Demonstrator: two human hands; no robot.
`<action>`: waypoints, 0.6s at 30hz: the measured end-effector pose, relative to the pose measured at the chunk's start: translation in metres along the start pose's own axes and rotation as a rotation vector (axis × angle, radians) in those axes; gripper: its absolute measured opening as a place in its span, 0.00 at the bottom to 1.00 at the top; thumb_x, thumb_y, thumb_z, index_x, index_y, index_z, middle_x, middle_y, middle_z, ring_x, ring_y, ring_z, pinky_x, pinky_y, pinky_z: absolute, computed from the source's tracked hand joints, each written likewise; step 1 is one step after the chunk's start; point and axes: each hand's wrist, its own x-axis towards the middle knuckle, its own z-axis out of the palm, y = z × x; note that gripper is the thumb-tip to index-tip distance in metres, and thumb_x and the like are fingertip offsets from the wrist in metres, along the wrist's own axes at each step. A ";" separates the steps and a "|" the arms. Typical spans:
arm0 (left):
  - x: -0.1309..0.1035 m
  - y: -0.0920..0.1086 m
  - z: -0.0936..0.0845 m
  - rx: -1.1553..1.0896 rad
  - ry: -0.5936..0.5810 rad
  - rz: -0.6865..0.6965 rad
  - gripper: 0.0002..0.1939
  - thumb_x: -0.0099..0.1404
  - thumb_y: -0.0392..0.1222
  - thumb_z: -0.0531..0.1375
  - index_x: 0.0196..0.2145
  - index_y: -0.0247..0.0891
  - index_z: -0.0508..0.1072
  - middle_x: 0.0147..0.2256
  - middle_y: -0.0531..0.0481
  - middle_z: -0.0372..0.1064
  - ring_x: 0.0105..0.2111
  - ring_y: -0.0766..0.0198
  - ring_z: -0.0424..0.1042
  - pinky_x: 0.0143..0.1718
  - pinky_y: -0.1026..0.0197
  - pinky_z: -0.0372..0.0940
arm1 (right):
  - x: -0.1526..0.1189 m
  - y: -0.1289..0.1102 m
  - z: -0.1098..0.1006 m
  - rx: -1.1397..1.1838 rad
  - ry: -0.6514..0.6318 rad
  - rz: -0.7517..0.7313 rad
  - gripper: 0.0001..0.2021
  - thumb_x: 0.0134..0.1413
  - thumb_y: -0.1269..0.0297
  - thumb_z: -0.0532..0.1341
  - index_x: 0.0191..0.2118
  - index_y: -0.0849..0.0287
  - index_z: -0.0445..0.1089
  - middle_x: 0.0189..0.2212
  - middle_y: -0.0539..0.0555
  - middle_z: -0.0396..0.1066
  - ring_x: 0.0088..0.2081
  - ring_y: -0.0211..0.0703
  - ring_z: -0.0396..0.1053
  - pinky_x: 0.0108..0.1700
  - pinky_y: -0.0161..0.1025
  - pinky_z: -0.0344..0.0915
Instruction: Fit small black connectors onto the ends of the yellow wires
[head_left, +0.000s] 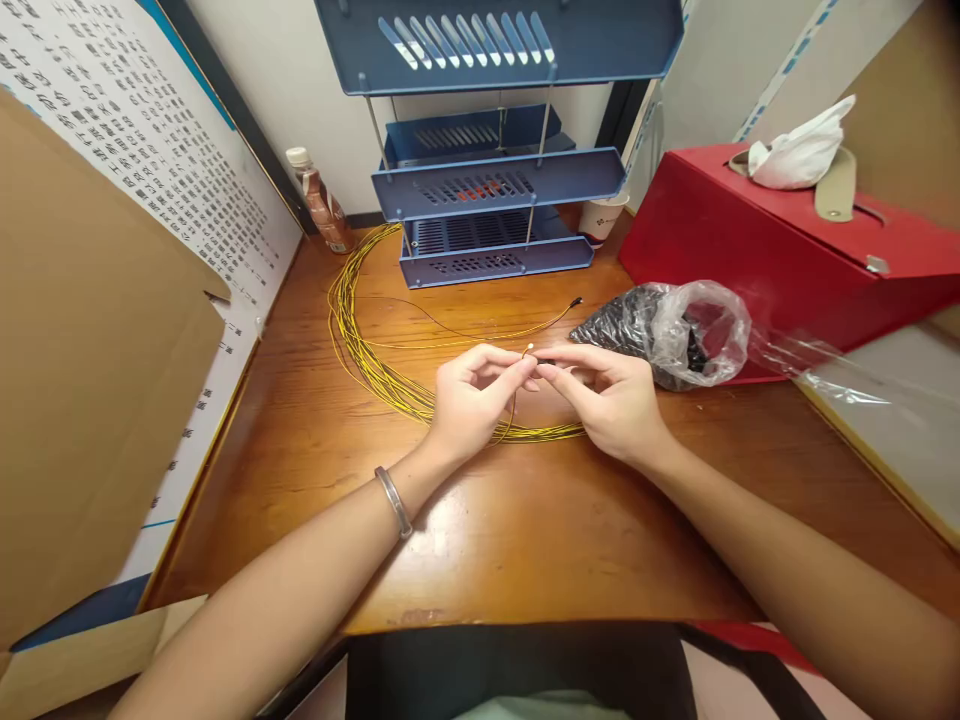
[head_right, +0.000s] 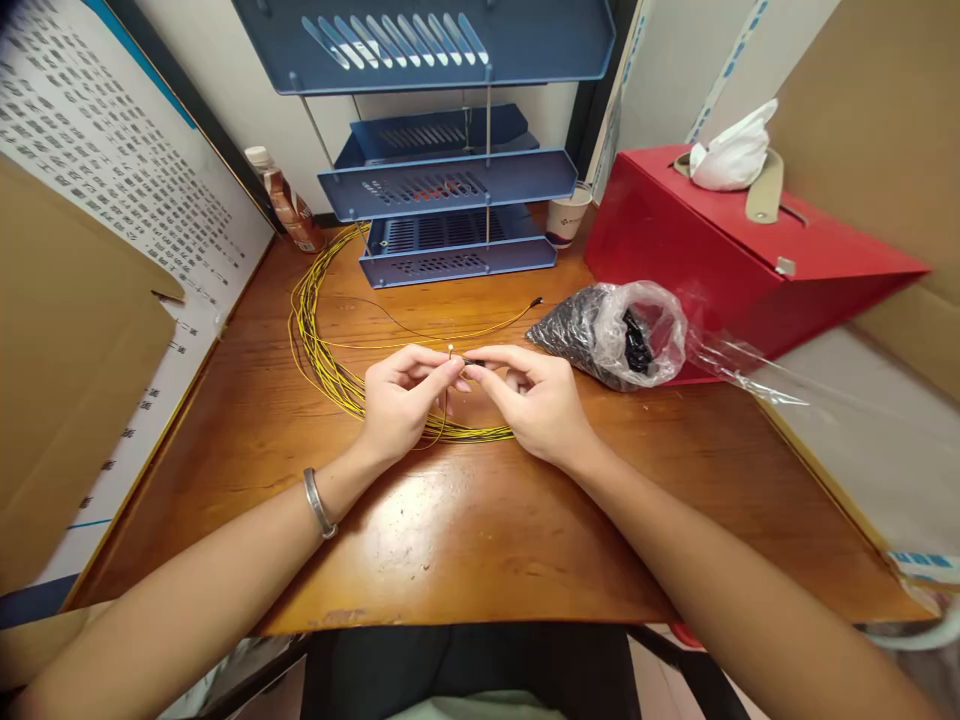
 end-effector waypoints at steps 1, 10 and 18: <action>0.000 0.000 0.000 0.024 0.011 0.025 0.13 0.61 0.48 0.70 0.31 0.34 0.79 0.26 0.47 0.78 0.23 0.66 0.75 0.25 0.65 0.69 | 0.000 0.000 -0.001 0.019 0.001 0.012 0.12 0.57 0.55 0.67 0.40 0.57 0.81 0.34 0.56 0.79 0.30 0.43 0.72 0.26 0.38 0.64; 0.006 0.000 -0.003 0.069 0.178 0.079 0.12 0.60 0.47 0.70 0.29 0.36 0.78 0.23 0.52 0.75 0.23 0.68 0.72 0.31 0.64 0.68 | -0.005 -0.008 -0.001 0.035 -0.318 -0.085 0.05 0.57 0.63 0.67 0.36 0.57 0.80 0.45 0.56 0.75 0.29 0.35 0.67 0.28 0.35 0.64; 0.006 0.000 -0.002 -0.007 0.126 0.060 0.10 0.61 0.45 0.69 0.34 0.35 0.77 0.28 0.50 0.77 0.30 0.66 0.76 0.38 0.63 0.70 | -0.009 -0.009 0.003 0.098 -0.458 0.190 0.11 0.58 0.58 0.67 0.39 0.62 0.79 0.25 0.52 0.75 0.21 0.34 0.65 0.23 0.33 0.63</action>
